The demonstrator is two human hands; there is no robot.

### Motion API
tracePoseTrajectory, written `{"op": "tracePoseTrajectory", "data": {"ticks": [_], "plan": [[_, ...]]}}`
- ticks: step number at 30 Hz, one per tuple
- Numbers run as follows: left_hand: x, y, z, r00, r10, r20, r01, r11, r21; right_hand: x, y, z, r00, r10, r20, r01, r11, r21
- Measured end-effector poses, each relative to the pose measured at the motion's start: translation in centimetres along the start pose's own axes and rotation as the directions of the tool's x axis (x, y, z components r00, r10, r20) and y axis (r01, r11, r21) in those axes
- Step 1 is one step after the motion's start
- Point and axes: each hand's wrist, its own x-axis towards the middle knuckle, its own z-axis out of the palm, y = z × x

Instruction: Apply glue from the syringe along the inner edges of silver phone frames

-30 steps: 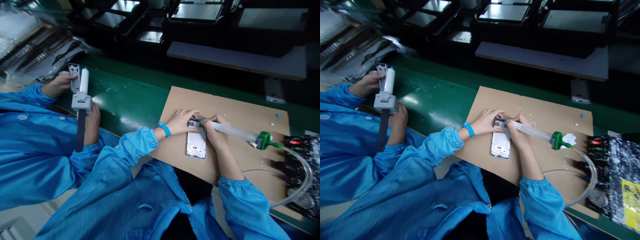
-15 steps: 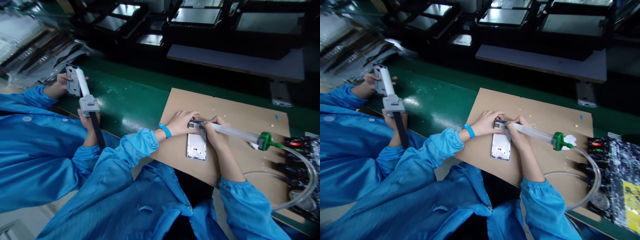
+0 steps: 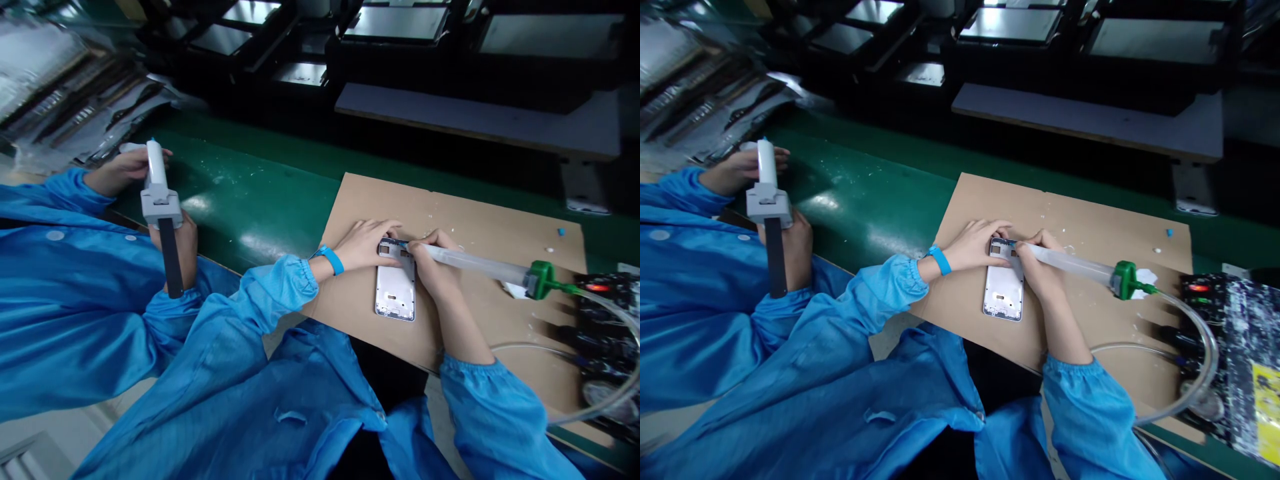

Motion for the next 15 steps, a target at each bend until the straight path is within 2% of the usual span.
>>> {"op": "tracePoseTrajectory", "data": {"ticks": [15], "plan": [[0.09,-0.12,0.09,1.000,0.000,0.005,0.000,1.000,-0.004,0.00,-0.37,0.10,1.000,-0.005,-0.002,0.005,1.000,-0.013]]}}
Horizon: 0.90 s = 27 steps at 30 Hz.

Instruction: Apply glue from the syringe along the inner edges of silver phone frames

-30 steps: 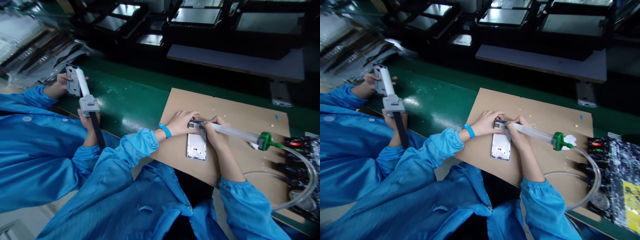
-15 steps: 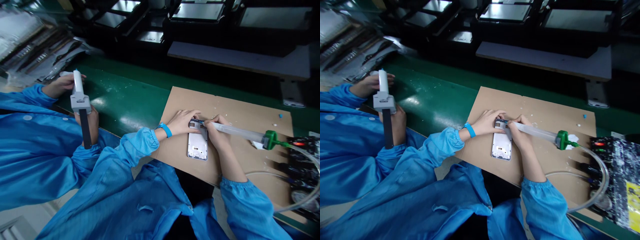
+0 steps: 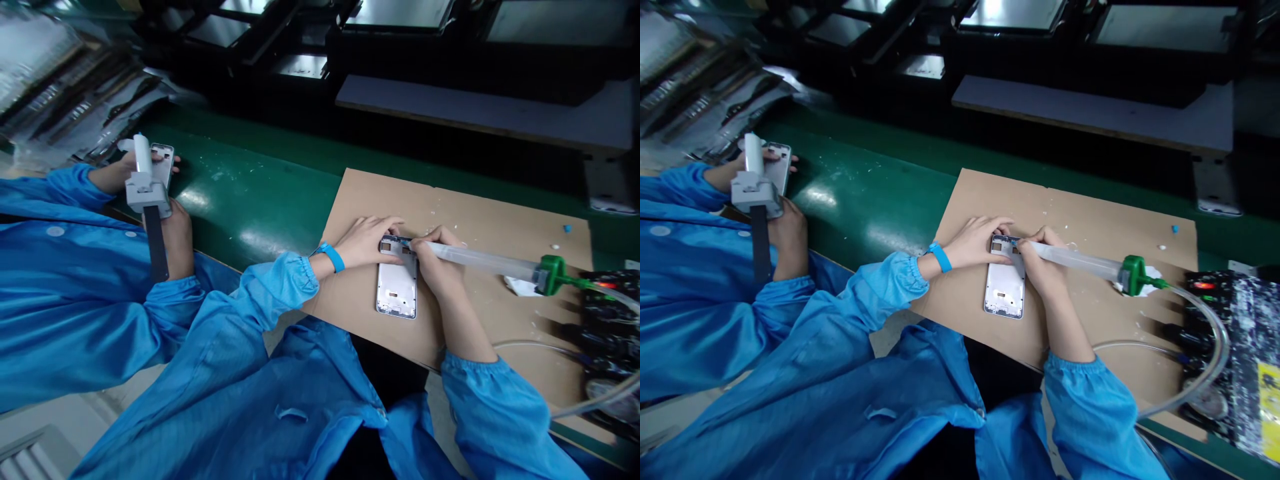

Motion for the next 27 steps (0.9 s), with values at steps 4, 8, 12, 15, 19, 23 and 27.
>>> {"op": "tracePoseTrajectory", "data": {"ticks": [4,8,12,15,19,23,27], "plan": [[-0.03,0.00,-0.05,1.000,0.005,-0.002,-0.005,1.000,-0.007,-0.03,-0.06,-0.01,1.000,0.005,0.002,-0.005,1.000,-0.013],[-0.09,0.18,-0.18,1.000,-0.002,-0.001,0.002,1.000,-0.019,-0.01,-0.09,-0.05,1.000,0.006,-0.002,-0.006,1.000,0.009],[-0.14,0.35,-0.26,1.000,-0.003,0.002,0.003,1.000,-0.005,0.00,0.01,-0.11,1.000,0.010,-0.004,-0.009,1.000,0.009],[-0.15,0.41,-0.27,1.000,-0.007,0.006,0.007,1.000,-0.003,-0.01,0.10,-0.11,1.000,0.000,-0.003,0.000,1.000,-0.008],[-0.14,0.41,-0.17,1.000,-0.006,0.001,0.006,1.000,0.002,0.02,0.17,-0.04,1.000,-0.010,0.002,0.010,1.000,-0.016],[-0.15,0.38,-0.05,1.000,0.002,-0.013,-0.002,1.000,-0.004,0.09,0.13,0.04,1.000,0.002,0.009,-0.001,1.000,-0.020],[-0.15,0.36,-0.08,1.000,-0.002,-0.003,0.002,1.000,0.004,0.05,-0.01,0.08,1.000,-0.009,0.009,0.010,0.999,-0.040]]}}
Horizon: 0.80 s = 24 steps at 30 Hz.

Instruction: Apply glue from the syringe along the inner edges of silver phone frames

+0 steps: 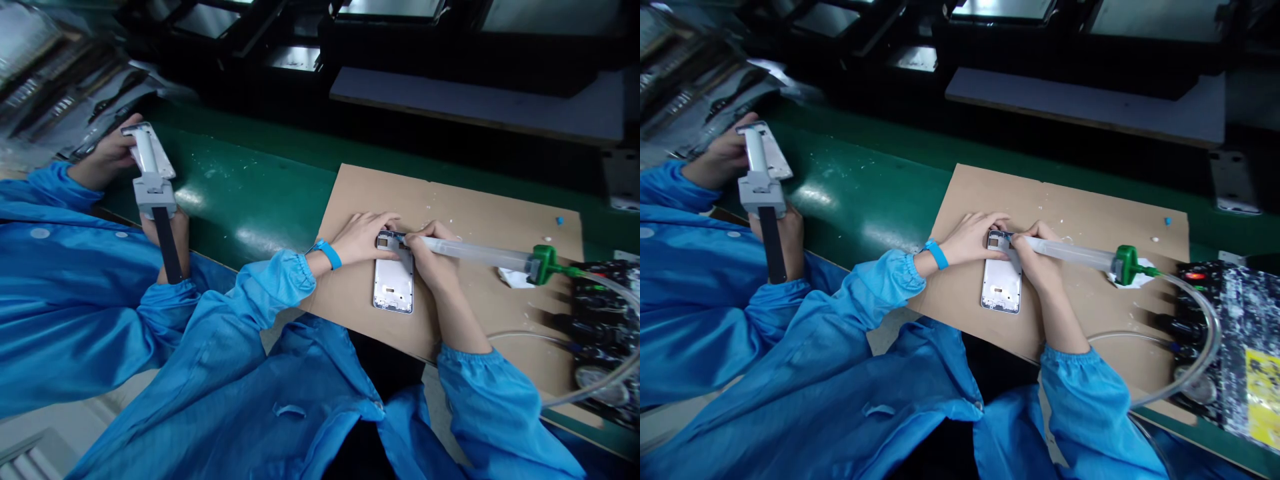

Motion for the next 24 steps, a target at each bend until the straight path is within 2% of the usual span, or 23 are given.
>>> {"op": "tracePoseTrajectory", "data": {"ticks": [14,24], "plan": [[-0.03,0.25,-0.18,1.000,-0.010,0.004,0.010,1.000,-0.002,-0.13,0.13,-0.06,1.000,-0.010,0.014,0.010,0.999,0.031],[-0.03,-0.44,0.49,0.999,0.006,-0.048,-0.007,1.000,-0.015,-0.14,0.54,-0.20,0.999,0.007,0.049,-0.010,0.997,0.075]]}}
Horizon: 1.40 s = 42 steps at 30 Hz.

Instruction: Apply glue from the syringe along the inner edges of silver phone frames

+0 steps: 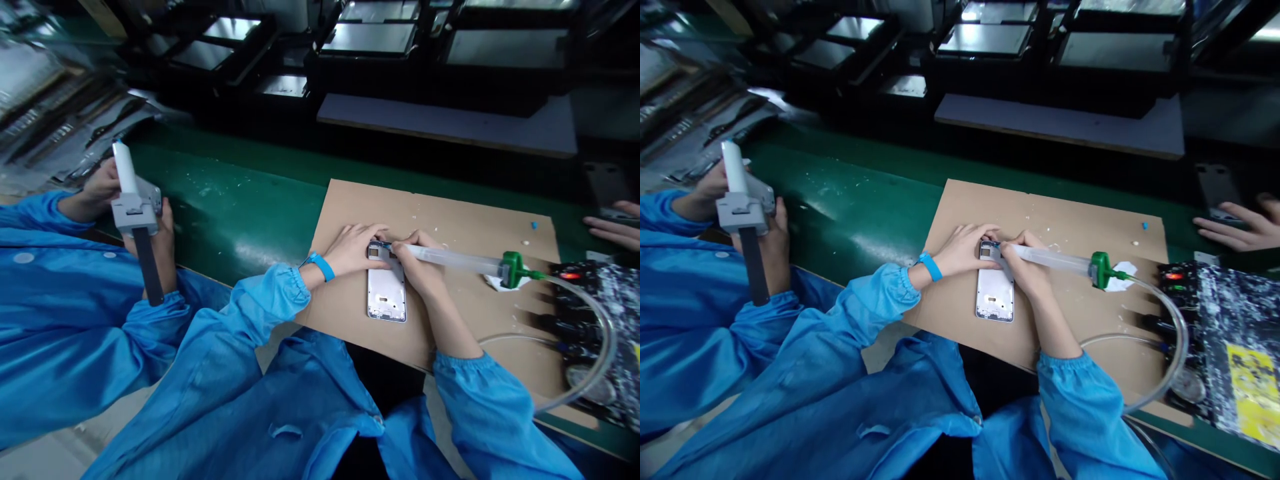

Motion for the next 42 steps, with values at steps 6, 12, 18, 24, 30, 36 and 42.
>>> {"op": "tracePoseTrajectory", "data": {"ticks": [6,12,18,24,30,36,42], "plan": [[0.04,-0.03,-0.03,1.000,-0.004,0.004,0.004,1.000,-0.007,-0.03,0.06,0.03,1.000,-0.001,-0.002,0.001,1.000,0.003],[0.00,-0.02,-0.12,1.000,-0.002,0.015,0.002,1.000,0.000,-0.05,0.04,0.06,1.000,-0.012,-0.009,0.012,1.000,0.001],[0.02,-0.10,-0.08,1.000,-0.003,0.013,0.002,1.000,0.003,0.01,0.51,0.00,1.000,-0.013,0.004,0.013,1.000,0.022],[0.01,-0.11,-0.02,1.000,0.005,0.006,-0.005,1.000,-0.004,0.02,0.57,-0.20,1.000,0.003,0.031,-0.003,1.000,0.000],[0.01,0.05,-0.13,1.000,-0.012,0.020,0.012,1.000,0.009,0.06,0.13,-0.06,1.000,0.011,0.022,-0.011,1.000,-0.004],[-0.06,0.32,-0.42,0.999,-0.018,0.028,0.018,1.000,0.015,0.16,-0.18,-0.08,1.000,0.013,-0.006,-0.013,1.000,-0.002],[-0.12,0.31,-0.41,0.999,-0.018,0.026,0.017,0.999,0.030,0.00,0.20,0.06,1.000,0.024,0.008,-0.024,0.999,0.029]]}}
